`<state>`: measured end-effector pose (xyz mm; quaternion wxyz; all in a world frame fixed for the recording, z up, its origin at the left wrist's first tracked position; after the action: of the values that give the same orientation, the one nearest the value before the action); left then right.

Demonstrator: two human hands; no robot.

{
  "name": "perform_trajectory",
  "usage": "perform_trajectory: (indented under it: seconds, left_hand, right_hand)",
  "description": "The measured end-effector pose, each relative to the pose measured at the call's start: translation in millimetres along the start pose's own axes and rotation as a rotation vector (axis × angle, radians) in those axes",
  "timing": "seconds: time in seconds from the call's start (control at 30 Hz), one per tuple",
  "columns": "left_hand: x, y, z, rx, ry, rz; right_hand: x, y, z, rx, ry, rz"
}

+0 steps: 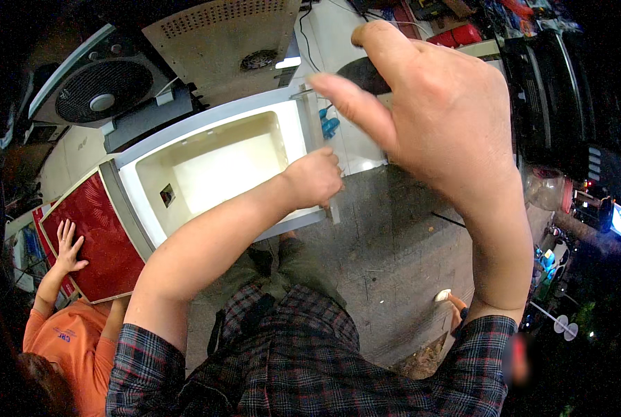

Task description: The person uses a screwdriver to remove screws from the door frame of a small refrigerator while a second person holds the door open. They then lift the refrigerator to access the back panel and remove a white plastic component from the internal mechanism.

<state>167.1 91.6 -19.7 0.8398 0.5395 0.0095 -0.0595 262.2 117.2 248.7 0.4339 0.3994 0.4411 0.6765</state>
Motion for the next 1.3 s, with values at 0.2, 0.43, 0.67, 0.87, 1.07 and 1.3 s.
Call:
perform_trajectory:
  seconds: [0.2, 0.43, 0.67, 0.87, 1.07, 1.3]
  left_hand:
    - [4.0, 8.4, 4.2, 0.018, 0.018, -0.060]
    - [4.3, 10.0, 3.9, -0.041, 0.051, -0.124]
    - [7.0, 11.5, -5.8, -0.037, 0.044, -0.119]
    - [8.8, 11.0, -12.9, -0.045, -0.017, -0.174]
    - [11.1, 9.1, -11.1, -0.032, -0.012, -0.179]
    - [2.9, 6.3, -14.1, -0.024, -0.109, -0.024]
  right_hand:
    - [4.8, 4.4, 0.7, -0.008, 0.007, -0.043]
    - [8.9, 4.3, 0.3, -0.098, 0.002, -0.059]
    - [14.0, 10.6, 1.0, 0.068, 0.126, -0.024]
    - [19.2, 22.9, -5.2, 0.120, 0.092, -0.096]
    - [18.8, 5.3, 0.9, 0.113, 0.115, 0.039]
    - [15.3, 18.8, 0.4, 0.105, 0.091, -0.079]
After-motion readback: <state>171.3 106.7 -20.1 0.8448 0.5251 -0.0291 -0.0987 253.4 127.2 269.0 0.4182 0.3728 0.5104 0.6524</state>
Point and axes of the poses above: each hand's wrist, its own x-axis towards the middle knuckle, its own y-axis out of the back of the hand, z = x × y, the point moved 2 cm from there along x, towards the middle knuckle, and after that the axes turned 8 degrees about -x, right-handed, at the moved point
